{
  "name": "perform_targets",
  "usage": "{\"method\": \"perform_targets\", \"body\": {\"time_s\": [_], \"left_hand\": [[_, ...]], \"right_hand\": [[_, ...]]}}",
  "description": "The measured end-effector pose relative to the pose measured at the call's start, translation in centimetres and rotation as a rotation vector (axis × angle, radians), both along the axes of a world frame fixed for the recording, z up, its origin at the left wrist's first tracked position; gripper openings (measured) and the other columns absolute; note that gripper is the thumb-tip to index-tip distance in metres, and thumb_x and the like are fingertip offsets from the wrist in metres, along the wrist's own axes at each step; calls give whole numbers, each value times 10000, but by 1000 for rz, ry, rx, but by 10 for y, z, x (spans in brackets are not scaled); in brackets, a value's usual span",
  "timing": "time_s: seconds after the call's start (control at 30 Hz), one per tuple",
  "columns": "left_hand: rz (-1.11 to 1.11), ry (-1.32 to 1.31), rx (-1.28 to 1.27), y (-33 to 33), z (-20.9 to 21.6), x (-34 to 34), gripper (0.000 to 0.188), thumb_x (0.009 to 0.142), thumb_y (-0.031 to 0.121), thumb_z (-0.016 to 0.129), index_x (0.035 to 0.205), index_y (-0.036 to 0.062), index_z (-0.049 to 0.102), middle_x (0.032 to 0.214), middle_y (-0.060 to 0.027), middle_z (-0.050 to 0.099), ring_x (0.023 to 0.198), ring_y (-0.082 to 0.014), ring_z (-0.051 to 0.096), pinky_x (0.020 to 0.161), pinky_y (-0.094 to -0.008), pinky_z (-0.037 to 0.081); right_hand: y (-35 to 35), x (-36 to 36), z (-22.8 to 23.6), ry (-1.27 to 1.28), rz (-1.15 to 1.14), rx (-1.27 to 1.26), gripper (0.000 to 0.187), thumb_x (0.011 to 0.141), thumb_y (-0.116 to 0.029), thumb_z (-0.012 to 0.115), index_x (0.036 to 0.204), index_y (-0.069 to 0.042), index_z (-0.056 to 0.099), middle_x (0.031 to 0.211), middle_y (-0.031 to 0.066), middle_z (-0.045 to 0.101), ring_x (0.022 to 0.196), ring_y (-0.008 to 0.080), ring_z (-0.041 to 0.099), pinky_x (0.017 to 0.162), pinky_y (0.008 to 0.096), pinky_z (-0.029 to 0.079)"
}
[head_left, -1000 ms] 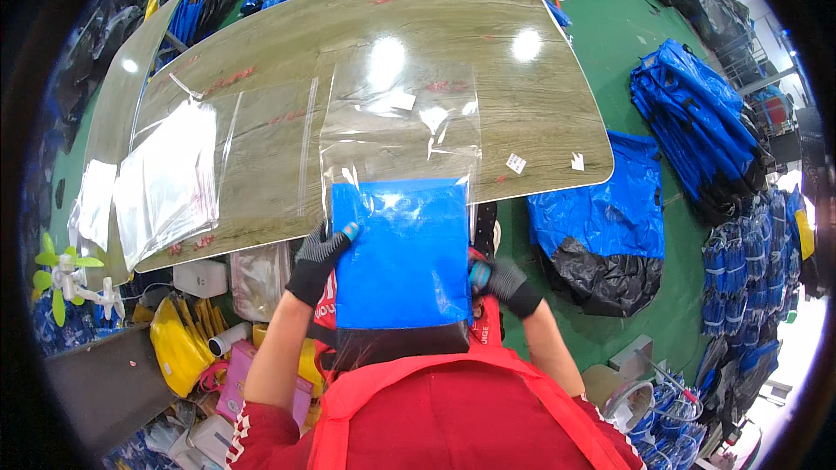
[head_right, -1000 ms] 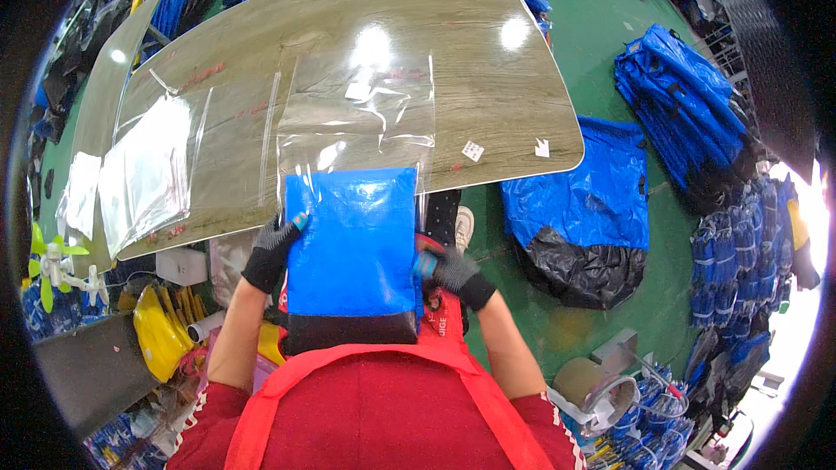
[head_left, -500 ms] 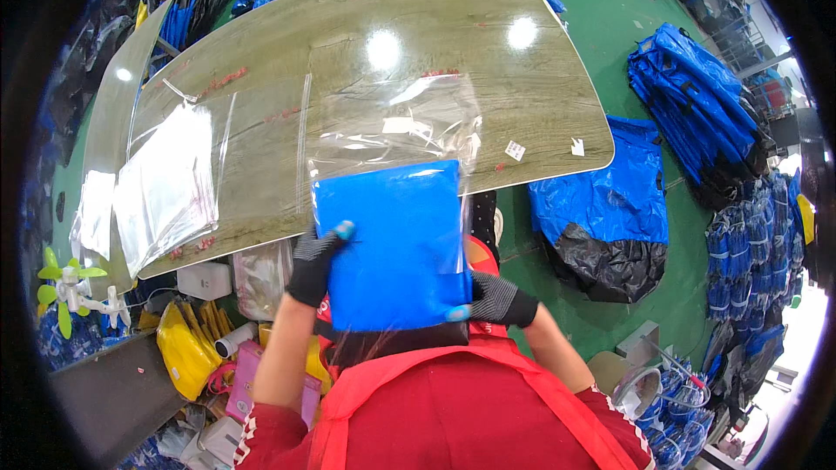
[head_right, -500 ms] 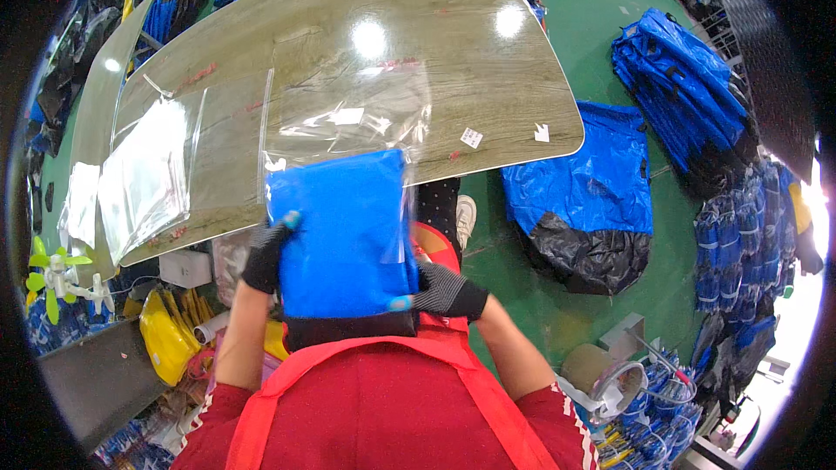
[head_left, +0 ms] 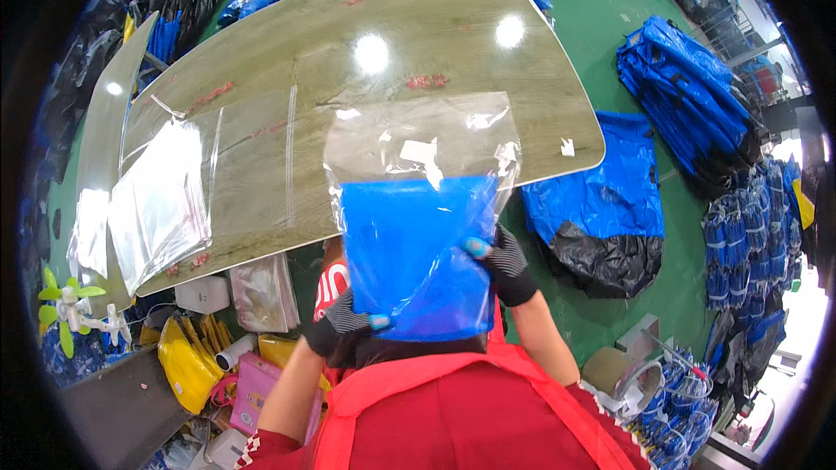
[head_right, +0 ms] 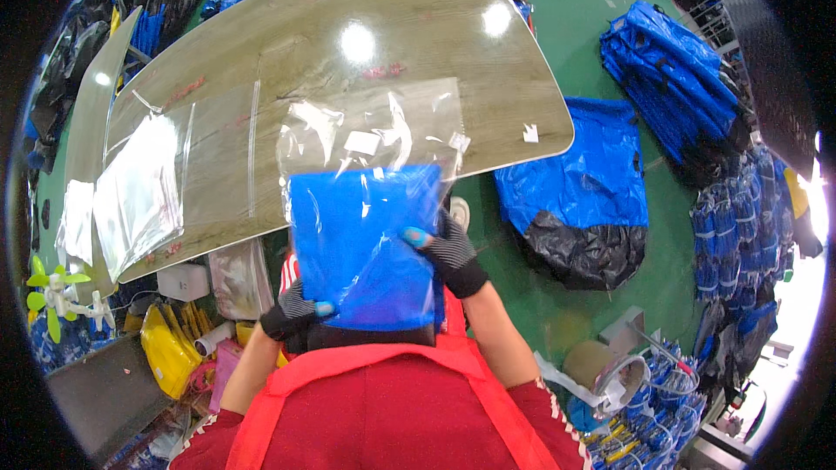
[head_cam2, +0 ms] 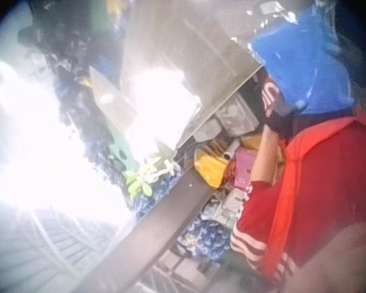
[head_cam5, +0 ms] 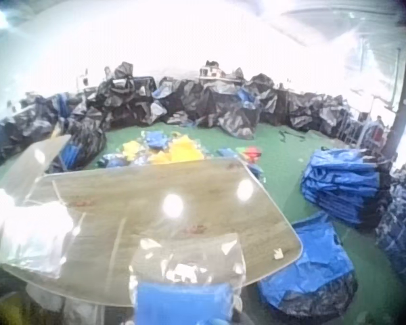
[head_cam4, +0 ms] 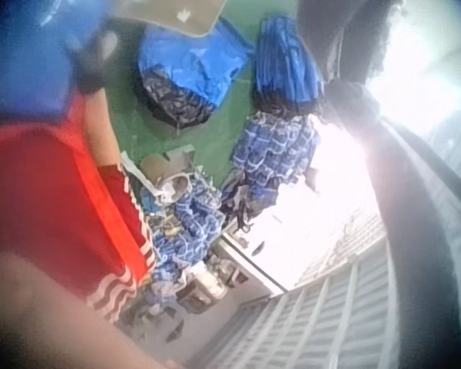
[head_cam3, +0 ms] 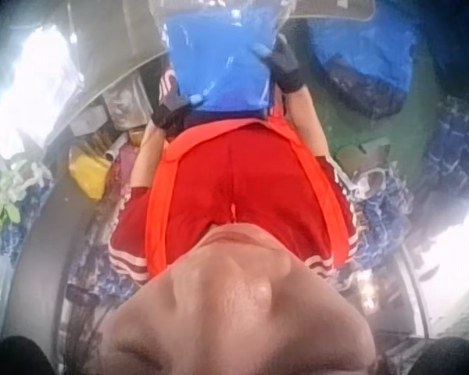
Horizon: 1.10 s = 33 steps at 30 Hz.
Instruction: The person repeatedly folds blue and black plastic bags on a table and places each folded bag into a clear plastic sleeve. The person handles the bags one at a time, folding them into compact rectangles before inserting them into sleeves.
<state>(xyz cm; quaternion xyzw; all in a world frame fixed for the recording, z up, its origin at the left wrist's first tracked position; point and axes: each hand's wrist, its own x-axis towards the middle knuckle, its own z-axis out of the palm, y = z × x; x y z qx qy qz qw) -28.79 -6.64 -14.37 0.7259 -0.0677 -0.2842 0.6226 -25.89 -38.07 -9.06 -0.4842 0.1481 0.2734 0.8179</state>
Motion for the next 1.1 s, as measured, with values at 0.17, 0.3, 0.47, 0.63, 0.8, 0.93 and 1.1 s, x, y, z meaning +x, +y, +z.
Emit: {"method": "perform_targets", "body": {"time_s": [0.17, 0.3, 0.47, 0.63, 0.8, 0.93, 1.1], "left_hand": [[496, 530, -660, -16, 16, -4, 767, 863, 485, 648, 1438, 70, 352, 1345, -131, 500, 1237, -241, 478, 1040, -383, 391], [335, 300, -254, -17, 11, -10, 725, 869, 492, 643, 1398, 51, 415, 1326, -85, 528, 1194, -208, 510, 1011, -368, 418], [431, 274, -360, -2, -5, -13, 873, 786, 618, 667, 1365, 10, 428, 1317, -144, 531, 1117, -233, 579, 971, -388, 466], [207, 5, -41, 0, 0, 4, 744, 829, 505, 681, 1342, 14, 461, 1219, -135, 583, 1065, -226, 583, 939, -373, 469], [625, 258, -391, -16, 10, 15, 642, 850, 507, 671, 1225, 1, 551, 1112, -106, 630, 956, -184, 605, 836, -328, 506], [492, 237, -188, -18, -2, -9, 579, 886, 381, 665, 1314, 27, 501, 1191, -87, 610, 1040, -176, 572, 922, -345, 462], [386, 427, -404, 6, -14, -42, 731, 789, 258, 776, 1384, 40, 411, 1279, -84, 554, 1168, -221, 533, 1008, -368, 439]], "right_hand": [[4, -7, -13, -332, 207, -203, 732, 791, -260, 771, 1372, -10, 405, 1203, 148, 610, 1073, 221, 610, 916, 360, 514], [1, -3, -4, -74, 108, -111, 853, 734, -278, 826, 1408, -20, 370, 1236, 110, 596, 1158, 213, 549, 1018, 376, 433], [13, -17, -3, -325, 355, -140, 1078, 701, -335, 853, 1503, -56, 188, 1437, 138, 397, 1331, 247, 375, 1108, 397, 322], [11, 6, 0, -320, 48, -163, 892, 776, -374, 780, 1446, -19, 310, 1351, 160, 501, 1199, 228, 513, 1020, 379, 424], [9, -2, -13, -236, 299, -207, 793, 786, -345, 782, 1392, -2, 404, 1288, 145, 562, 1175, 234, 533, 1048, 372, 394], [15, -2, -11, -281, -25, -174, 713, 776, -324, 797, 1316, -10, 454, 1198, 139, 607, 1048, 234, 608, 920, 372, 508], [20, -34, -23, -48, 292, -145, 1014, 724, -331, 842, 1473, -20, 234, 1432, 150, 406, 1268, 227, 451, 1079, 393, 374]]}}
